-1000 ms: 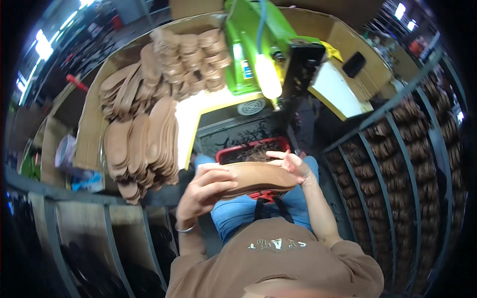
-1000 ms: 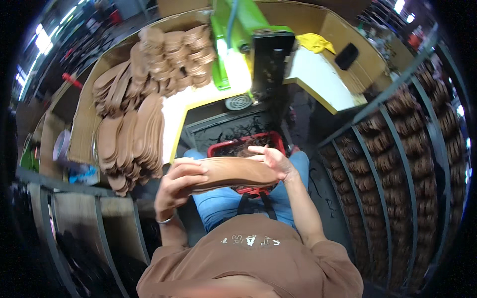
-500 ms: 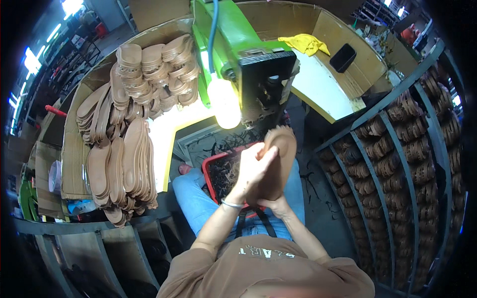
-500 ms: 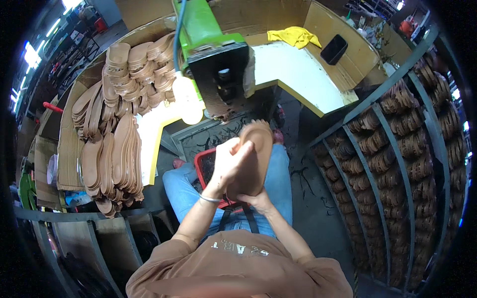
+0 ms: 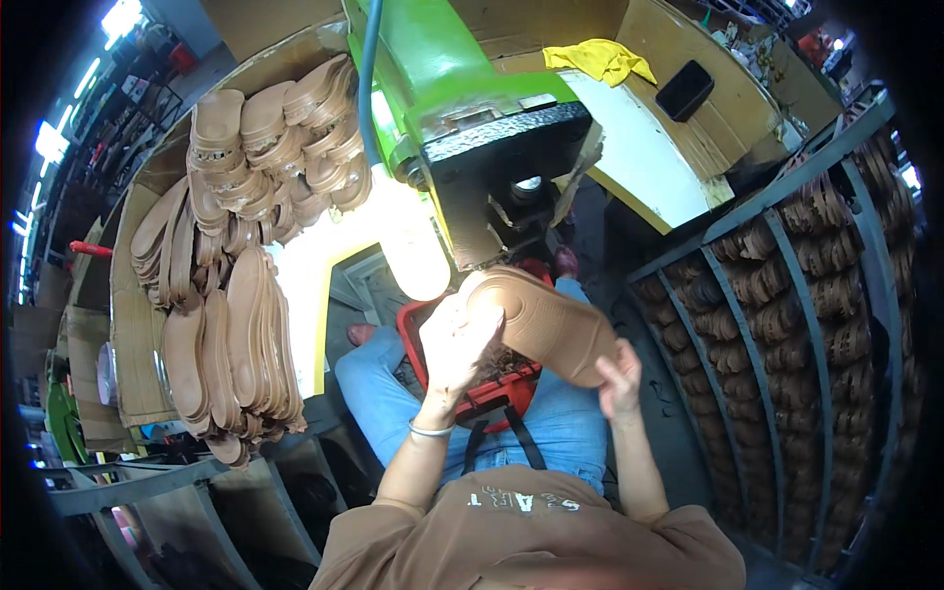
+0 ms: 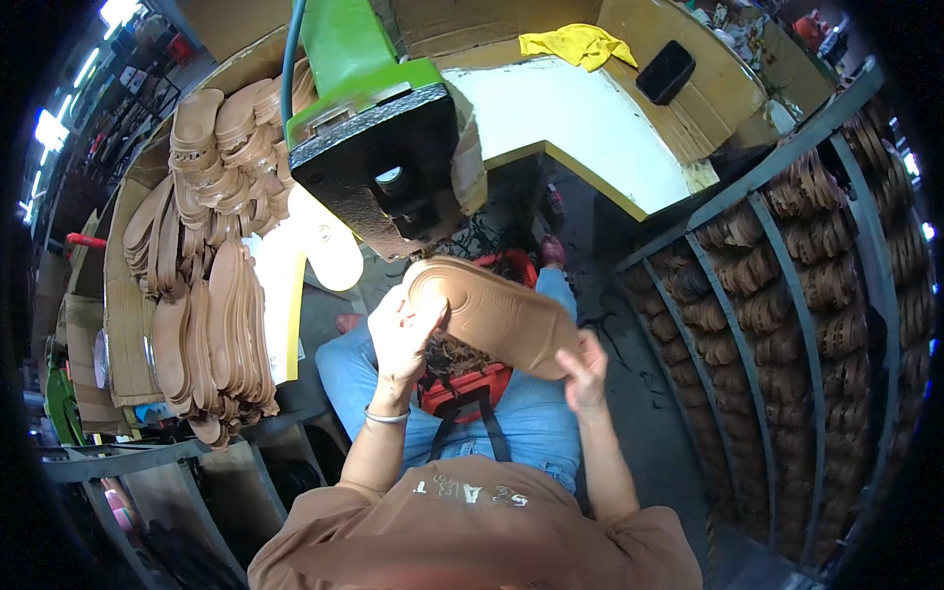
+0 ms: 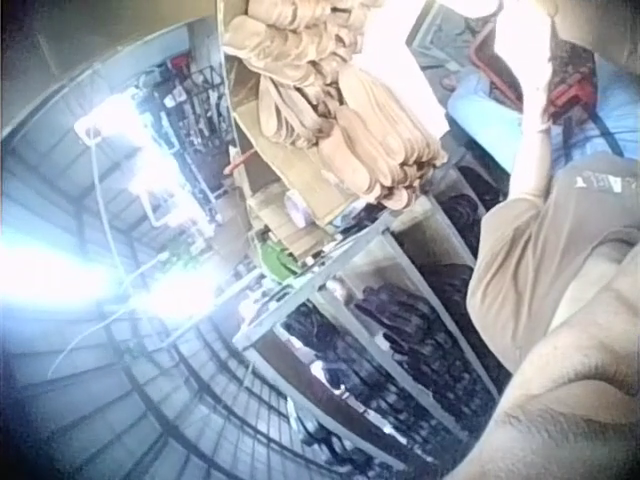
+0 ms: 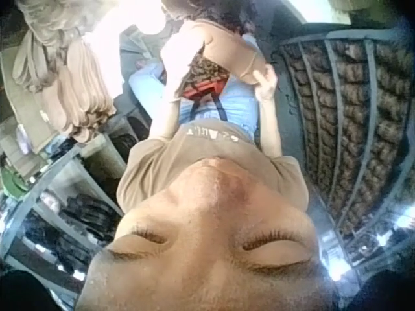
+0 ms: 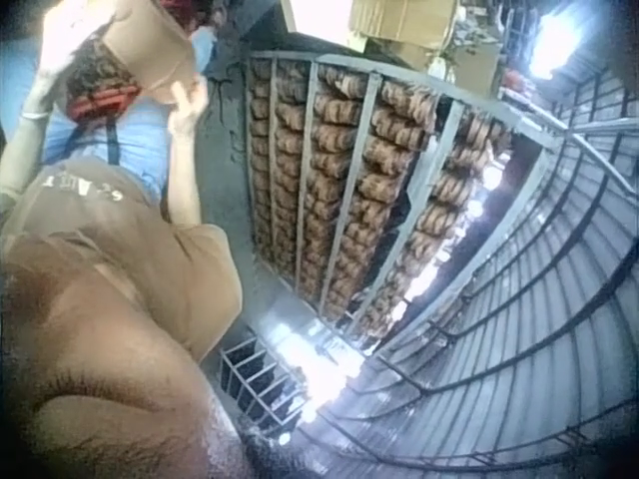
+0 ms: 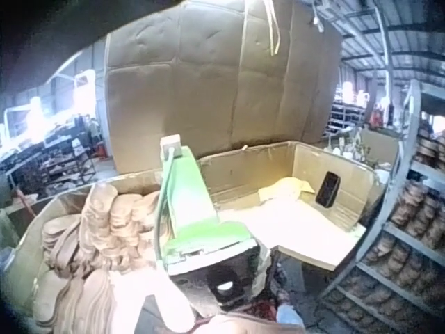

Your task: The recorder is using a specialized sewing or stitching machine to process shoe soles/insoles in a factory setting.

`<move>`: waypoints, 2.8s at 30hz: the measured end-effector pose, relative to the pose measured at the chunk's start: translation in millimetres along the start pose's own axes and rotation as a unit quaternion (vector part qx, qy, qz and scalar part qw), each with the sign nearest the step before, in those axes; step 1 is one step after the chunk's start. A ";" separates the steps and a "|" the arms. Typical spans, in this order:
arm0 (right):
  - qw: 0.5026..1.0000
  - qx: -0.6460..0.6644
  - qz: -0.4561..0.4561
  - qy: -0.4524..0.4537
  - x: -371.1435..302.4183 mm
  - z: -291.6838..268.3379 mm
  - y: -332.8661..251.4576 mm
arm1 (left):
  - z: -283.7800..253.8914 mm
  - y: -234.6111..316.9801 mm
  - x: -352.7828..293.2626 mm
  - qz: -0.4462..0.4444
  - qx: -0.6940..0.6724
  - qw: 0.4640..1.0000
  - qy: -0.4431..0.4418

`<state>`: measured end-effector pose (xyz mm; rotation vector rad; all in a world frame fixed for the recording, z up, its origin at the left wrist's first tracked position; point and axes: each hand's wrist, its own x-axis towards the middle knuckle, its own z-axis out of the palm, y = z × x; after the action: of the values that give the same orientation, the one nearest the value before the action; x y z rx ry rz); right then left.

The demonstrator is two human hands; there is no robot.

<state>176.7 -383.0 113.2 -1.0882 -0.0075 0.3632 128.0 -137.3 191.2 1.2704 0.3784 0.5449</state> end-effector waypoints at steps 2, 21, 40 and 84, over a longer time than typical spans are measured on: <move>0.999 -0.020 -0.029 0.012 28.3 6.7 -30.5 | -1.8 -4.5 6.6 0.008 0.005 1.000 -0.005; 0.995 -0.013 0.015 -0.095 82.6 120.3 -40.1 | -100.2 22.0 -17.5 -0.063 -0.012 0.995 0.073; 0.989 -0.073 -0.069 -0.107 59.4 144.8 -26.0 | -27.9 29.6 33.0 -0.037 0.223 0.958 -0.179; 0.976 -0.154 -0.058 -0.144 143.0 93.2 -110.2 | -36.1 15.2 24.8 0.024 0.084 0.993 -0.074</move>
<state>325.6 -306.1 228.1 -1.3262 -0.3940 0.4209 125.7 -91.4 197.1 1.4751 0.2743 0.4640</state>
